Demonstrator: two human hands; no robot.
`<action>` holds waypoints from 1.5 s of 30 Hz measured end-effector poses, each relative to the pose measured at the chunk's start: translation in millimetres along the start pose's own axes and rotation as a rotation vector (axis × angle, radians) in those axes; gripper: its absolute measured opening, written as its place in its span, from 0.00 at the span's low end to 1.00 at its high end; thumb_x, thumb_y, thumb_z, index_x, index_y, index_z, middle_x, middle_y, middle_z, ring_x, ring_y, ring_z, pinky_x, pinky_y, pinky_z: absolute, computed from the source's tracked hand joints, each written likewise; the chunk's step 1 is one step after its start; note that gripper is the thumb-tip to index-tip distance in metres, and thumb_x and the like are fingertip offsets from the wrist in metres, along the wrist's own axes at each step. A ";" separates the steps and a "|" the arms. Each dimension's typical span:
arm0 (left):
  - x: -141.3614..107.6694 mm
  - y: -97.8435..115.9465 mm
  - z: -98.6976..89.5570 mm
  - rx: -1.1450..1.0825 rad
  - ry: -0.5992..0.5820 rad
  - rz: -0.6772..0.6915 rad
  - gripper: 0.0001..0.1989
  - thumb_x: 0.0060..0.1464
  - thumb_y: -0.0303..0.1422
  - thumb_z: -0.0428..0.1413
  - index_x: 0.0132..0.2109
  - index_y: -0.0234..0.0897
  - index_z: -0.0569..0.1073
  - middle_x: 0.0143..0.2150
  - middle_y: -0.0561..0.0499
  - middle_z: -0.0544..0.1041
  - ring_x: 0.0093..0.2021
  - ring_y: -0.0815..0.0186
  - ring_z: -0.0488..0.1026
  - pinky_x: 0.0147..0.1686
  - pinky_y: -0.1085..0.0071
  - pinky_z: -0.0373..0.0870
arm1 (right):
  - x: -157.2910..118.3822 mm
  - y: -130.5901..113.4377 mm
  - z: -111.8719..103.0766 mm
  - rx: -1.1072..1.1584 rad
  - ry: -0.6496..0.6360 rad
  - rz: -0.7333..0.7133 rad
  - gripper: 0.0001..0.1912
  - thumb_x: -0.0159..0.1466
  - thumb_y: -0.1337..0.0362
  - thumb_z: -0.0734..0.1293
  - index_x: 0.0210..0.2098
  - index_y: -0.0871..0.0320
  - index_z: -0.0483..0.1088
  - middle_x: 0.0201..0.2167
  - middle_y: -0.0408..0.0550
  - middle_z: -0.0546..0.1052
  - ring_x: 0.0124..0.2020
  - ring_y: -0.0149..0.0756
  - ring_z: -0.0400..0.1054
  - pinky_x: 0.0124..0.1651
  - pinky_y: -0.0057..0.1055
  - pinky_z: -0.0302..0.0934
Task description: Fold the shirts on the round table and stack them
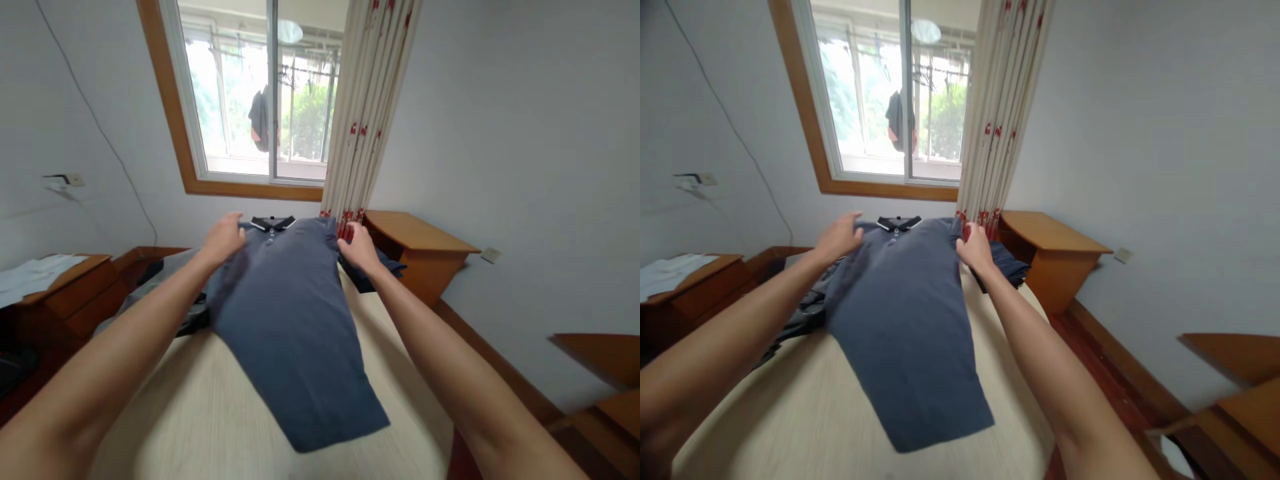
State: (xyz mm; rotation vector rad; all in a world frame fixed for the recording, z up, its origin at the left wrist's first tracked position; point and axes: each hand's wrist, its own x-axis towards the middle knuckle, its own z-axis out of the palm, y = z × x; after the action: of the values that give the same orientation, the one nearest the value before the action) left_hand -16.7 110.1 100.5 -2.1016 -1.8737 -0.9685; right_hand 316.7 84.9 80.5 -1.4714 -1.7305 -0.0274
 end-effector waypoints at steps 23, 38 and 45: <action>-231.7 -27.2 21.1 -0.170 -0.641 0.393 0.32 0.61 0.46 0.54 0.69 0.40 0.64 0.69 0.38 0.65 0.68 0.47 0.60 0.67 0.48 0.52 | -211.2 24.4 -26.9 0.324 -0.916 -0.129 0.25 0.57 0.61 0.75 0.54 0.52 0.77 0.69 0.57 0.62 0.69 0.54 0.56 0.69 0.52 0.52; -169.7 23.8 116.0 -0.138 -0.341 0.332 0.14 0.61 0.32 0.52 0.51 0.40 0.76 0.63 0.39 0.68 0.64 0.47 0.61 0.62 0.45 0.57 | -180.4 32.8 24.2 0.266 -0.615 -0.255 0.07 0.67 0.64 0.63 0.35 0.57 0.73 0.49 0.55 0.78 0.50 0.43 0.72 0.55 0.40 0.63; -150.3 14.6 111.1 -0.382 -0.341 0.201 0.13 0.65 0.34 0.43 0.38 0.39 0.71 0.38 0.44 0.78 0.41 0.58 0.74 0.48 0.61 0.68 | -161.3 52.8 39.4 0.278 -0.409 -0.049 0.10 0.68 0.60 0.59 0.39 0.56 0.70 0.37 0.49 0.78 0.40 0.39 0.71 0.48 0.35 0.62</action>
State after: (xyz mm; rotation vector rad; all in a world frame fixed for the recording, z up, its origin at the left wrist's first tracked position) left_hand 35.8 40.5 -65.5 -2.7714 -1.6658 -1.0405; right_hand 330.3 -8.1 -66.2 -1.2874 -1.9969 0.5005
